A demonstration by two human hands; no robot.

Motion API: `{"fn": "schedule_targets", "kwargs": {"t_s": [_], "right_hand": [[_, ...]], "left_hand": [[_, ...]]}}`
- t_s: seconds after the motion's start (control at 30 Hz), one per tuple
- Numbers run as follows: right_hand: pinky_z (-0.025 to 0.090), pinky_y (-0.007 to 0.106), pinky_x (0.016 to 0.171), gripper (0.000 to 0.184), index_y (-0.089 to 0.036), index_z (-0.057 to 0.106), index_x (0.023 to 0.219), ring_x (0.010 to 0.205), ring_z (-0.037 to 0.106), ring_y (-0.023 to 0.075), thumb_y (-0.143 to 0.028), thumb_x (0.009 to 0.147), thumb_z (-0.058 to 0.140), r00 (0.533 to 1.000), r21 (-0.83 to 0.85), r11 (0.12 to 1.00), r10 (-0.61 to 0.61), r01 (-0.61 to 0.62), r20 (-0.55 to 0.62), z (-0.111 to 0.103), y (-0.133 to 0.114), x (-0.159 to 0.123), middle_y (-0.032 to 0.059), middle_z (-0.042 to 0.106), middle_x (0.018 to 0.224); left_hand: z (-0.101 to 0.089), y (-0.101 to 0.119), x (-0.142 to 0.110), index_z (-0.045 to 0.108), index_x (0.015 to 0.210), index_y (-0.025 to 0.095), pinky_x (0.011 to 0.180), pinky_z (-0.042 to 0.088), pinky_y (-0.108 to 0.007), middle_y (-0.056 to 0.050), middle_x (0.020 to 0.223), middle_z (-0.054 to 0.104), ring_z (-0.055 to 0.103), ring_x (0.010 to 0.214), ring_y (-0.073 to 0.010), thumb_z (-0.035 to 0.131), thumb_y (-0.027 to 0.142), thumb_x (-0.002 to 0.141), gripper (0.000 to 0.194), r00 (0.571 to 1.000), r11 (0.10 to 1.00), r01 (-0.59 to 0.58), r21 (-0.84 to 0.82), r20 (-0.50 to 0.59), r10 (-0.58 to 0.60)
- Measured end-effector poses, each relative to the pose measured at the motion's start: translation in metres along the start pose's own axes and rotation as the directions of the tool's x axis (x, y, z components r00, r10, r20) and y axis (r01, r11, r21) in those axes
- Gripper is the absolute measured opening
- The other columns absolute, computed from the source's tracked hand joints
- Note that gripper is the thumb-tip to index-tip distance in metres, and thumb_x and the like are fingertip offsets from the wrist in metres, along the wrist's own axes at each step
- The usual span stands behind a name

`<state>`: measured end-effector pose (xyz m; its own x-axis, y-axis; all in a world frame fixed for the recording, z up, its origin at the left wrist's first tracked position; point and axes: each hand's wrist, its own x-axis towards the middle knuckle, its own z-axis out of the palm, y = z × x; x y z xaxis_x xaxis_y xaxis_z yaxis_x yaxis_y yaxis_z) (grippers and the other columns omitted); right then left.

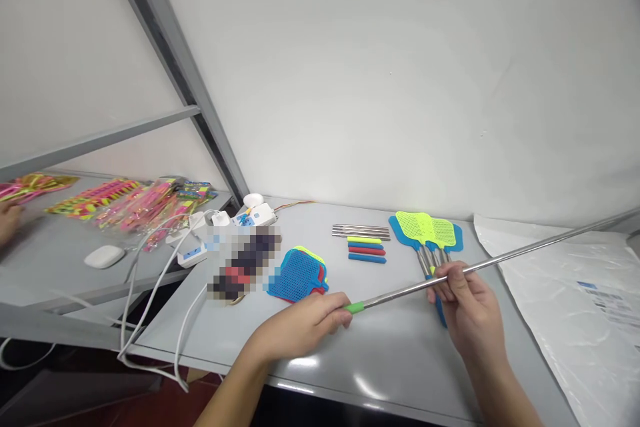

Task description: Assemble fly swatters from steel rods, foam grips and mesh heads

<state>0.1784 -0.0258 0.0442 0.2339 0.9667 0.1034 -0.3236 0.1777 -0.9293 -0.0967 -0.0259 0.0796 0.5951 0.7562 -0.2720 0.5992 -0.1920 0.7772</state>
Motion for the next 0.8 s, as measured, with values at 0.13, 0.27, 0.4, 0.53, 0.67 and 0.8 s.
{"fn": "schedule_targets", "kwargs": {"t_s": [0.13,0.27,0.4,0.53,0.67,0.8], "right_hand": [[0.043,0.029,0.054,0.023,-0.020,0.068,0.081,0.055,0.034,0.0112,-0.042,0.086,0.063,1.000,0.001,1.000,0.002,-0.002,-0.011,0.002,-0.003,0.000,-0.0036,0.034,0.059],[0.042,0.030,0.054,0.021,-0.020,0.069,0.081,0.056,0.034,0.0112,-0.040,0.085,0.065,1.000,-0.033,0.999,0.029,-0.029,0.008,-0.003,0.002,0.004,-0.0027,0.036,0.062],[0.043,0.030,0.057,0.024,-0.021,0.069,0.080,0.066,0.044,0.0139,-0.043,0.086,0.062,0.998,0.013,1.000,0.014,-0.015,0.062,-0.015,0.002,0.011,0.0019,0.045,0.076],[0.047,0.034,0.069,0.039,-0.021,0.059,0.068,0.080,0.050,0.0177,-0.051,0.090,0.049,0.999,0.192,0.981,0.029,-0.034,0.032,-0.014,-0.010,0.012,0.0022,0.044,0.080],[0.044,0.030,0.056,0.039,-0.022,0.045,0.064,0.052,0.032,0.0117,-0.047,0.094,0.045,0.991,0.374,0.918,0.131,-0.135,0.037,0.006,-0.019,0.001,-0.0045,0.027,0.061],[0.027,0.023,0.042,0.037,-0.022,0.036,0.065,0.048,0.010,0.0112,-0.042,0.094,0.048,0.994,0.452,0.890,0.093,-0.056,-0.061,0.028,-0.028,-0.009,-0.0075,0.011,0.059]], "left_hand": [[0.005,-0.005,0.004,0.060,0.088,0.021,0.070,0.038,-0.022,0.001,0.076,0.055,0.051,0.076,-0.0142,0.034,0.041,0.097,0.034,0.999,0.996,-0.017,-0.085,0.030,0.019],[0.014,-0.018,0.010,0.062,0.089,0.018,0.067,0.038,-0.023,0.001,0.071,0.051,0.049,0.070,-0.0132,0.035,0.047,0.096,0.040,1.000,0.968,0.000,-0.251,0.024,0.006],[0.031,-0.032,0.011,0.063,0.087,0.016,0.060,0.034,-0.022,0.003,0.068,0.046,0.042,0.064,-0.0114,0.046,0.050,0.091,0.037,0.998,0.935,0.048,-0.352,-0.023,-0.060],[0.044,-0.035,0.006,0.063,0.087,0.016,0.066,0.036,-0.022,0.002,0.075,0.052,0.047,0.073,-0.0126,0.053,0.044,0.089,0.029,0.989,0.916,0.012,-0.401,-0.129,-0.069],[0.052,-0.031,0.004,0.064,0.087,0.017,0.075,0.039,-0.024,0.001,0.083,0.059,0.052,0.083,-0.0156,0.053,0.040,0.089,0.025,0.980,0.926,-0.022,-0.376,-0.192,-0.055],[0.053,-0.027,0.007,0.066,0.090,0.017,0.080,0.041,-0.026,-0.002,0.087,0.064,0.055,0.088,-0.0174,0.052,0.039,0.089,0.026,0.978,0.911,-0.038,-0.410,-0.204,-0.050]]}}
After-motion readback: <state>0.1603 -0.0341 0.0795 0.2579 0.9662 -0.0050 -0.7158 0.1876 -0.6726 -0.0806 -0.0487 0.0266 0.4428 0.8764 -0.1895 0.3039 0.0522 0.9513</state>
